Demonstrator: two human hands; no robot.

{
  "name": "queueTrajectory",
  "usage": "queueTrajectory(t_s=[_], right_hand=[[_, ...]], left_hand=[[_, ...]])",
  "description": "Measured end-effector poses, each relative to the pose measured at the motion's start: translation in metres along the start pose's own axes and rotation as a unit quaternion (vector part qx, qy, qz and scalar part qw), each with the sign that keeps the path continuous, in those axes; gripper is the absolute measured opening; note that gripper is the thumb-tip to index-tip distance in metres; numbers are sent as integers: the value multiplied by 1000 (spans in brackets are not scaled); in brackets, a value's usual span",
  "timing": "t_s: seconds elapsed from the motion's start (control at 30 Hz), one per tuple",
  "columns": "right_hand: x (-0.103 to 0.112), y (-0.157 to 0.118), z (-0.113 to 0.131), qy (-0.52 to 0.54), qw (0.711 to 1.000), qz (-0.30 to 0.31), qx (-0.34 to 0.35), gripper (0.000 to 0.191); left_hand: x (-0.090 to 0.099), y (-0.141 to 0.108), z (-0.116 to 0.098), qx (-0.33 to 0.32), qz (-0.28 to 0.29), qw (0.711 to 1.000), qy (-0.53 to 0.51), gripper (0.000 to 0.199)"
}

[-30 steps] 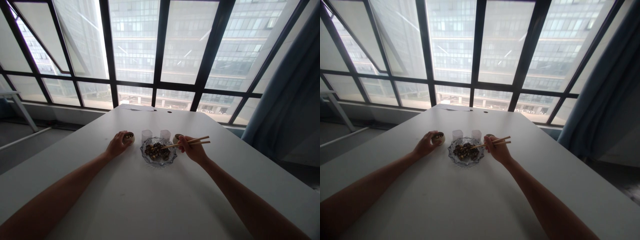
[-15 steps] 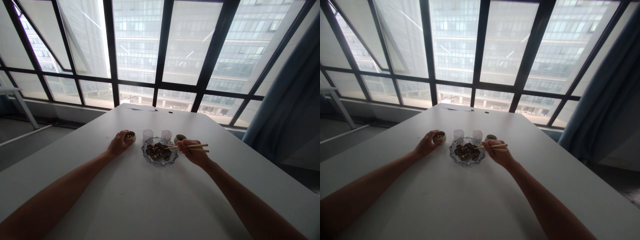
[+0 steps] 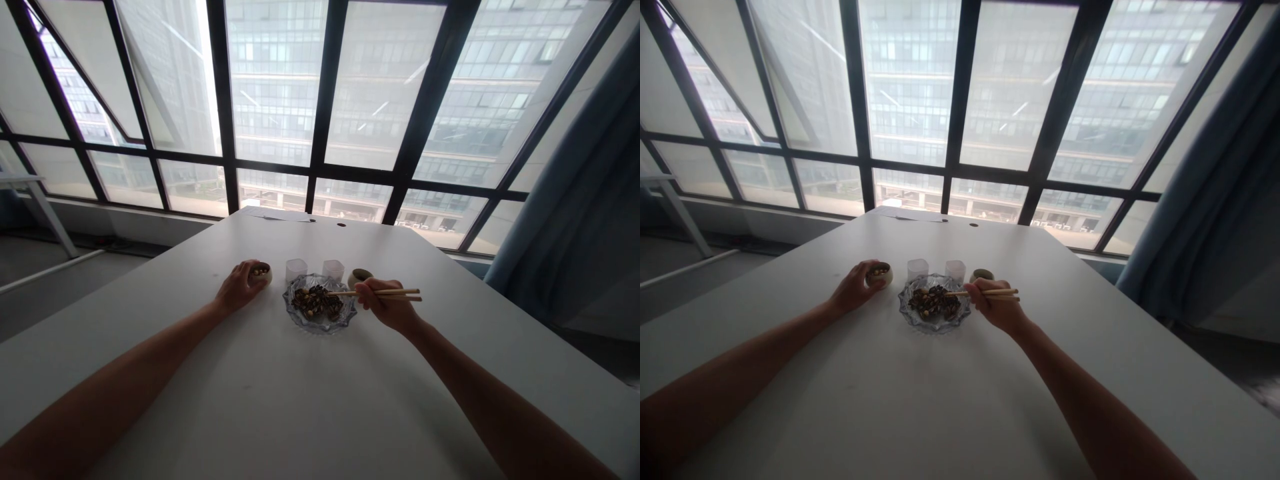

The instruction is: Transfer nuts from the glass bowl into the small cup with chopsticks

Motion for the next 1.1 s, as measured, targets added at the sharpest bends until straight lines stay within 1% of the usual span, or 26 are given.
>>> queueTrajectory(t_s=[0.07,0.1,0.13,0.23,0.3,0.37,0.43,0.5,0.53,0.67,0.73,0.8,0.87,0.93,0.97,1.0,1.07,1.1], right_hand=[[2,2,-6,30,999,-3,-12,51],[7,3,-11,49,998,-23,-26,52],[14,4,-19,69,995,-56,-45,54],[39,2,-43,118,976,-149,-102,59],[53,0,-54,136,965,-187,-121,61],[65,-2,-61,142,960,-209,-125,62],[74,-3,-66,137,957,-221,-126,63],[82,-5,-71,132,955,-233,-127,63],[85,-6,-73,130,954,-238,-127,63],[96,-8,-82,132,949,-260,-116,63],[102,-9,-85,127,948,-269,-113,63],[108,-10,-86,119,947,-276,-112,62],[114,-11,-86,115,945,-286,-113,61],[119,-14,-85,111,941,-298,-115,62],[122,-15,-84,108,940,-303,-115,62],[124,-16,-83,105,939,-306,-116,62],[127,-17,-84,102,939,-306,-119,62],[128,-17,-85,103,939,-304,-122,62]], left_hand=[[1,6,-6,-3,6,1000,19,55],[-1,10,-11,-3,13,1000,27,57],[-3,16,-17,-6,23,999,34,58],[-22,35,-43,-28,74,996,48,62],[-36,48,-61,-43,105,992,59,62],[-50,61,-71,-39,138,988,64,60],[-60,71,-73,-21,169,984,53,59],[-63,77,-73,-16,184,982,28,62],[-62,79,-75,-25,182,983,14,65],[-48,77,-87,-98,156,983,-10,74],[-46,75,-86,-103,166,981,-6,76],[-48,75,-79,-75,197,978,4,78],[-56,79,-70,-24,244,969,20,80],[-65,85,-70,14,278,960,39,82],[-69,90,-78,15,282,958,46,82],[-74,95,-91,2,278,959,52,82],[-87,105,-130,-57,258,963,51,79],[-97,107,-151,-88,259,961,47,78]])
Point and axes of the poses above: each hand's wrist, its own y-axis towards the middle knuckle, its own x-axis out of the back of the hand, z = x × y, the point moved 10 cm from there along y, towards the middle knuckle, and after that the axes turned 6 degrees about z, right-handed, at the moved point
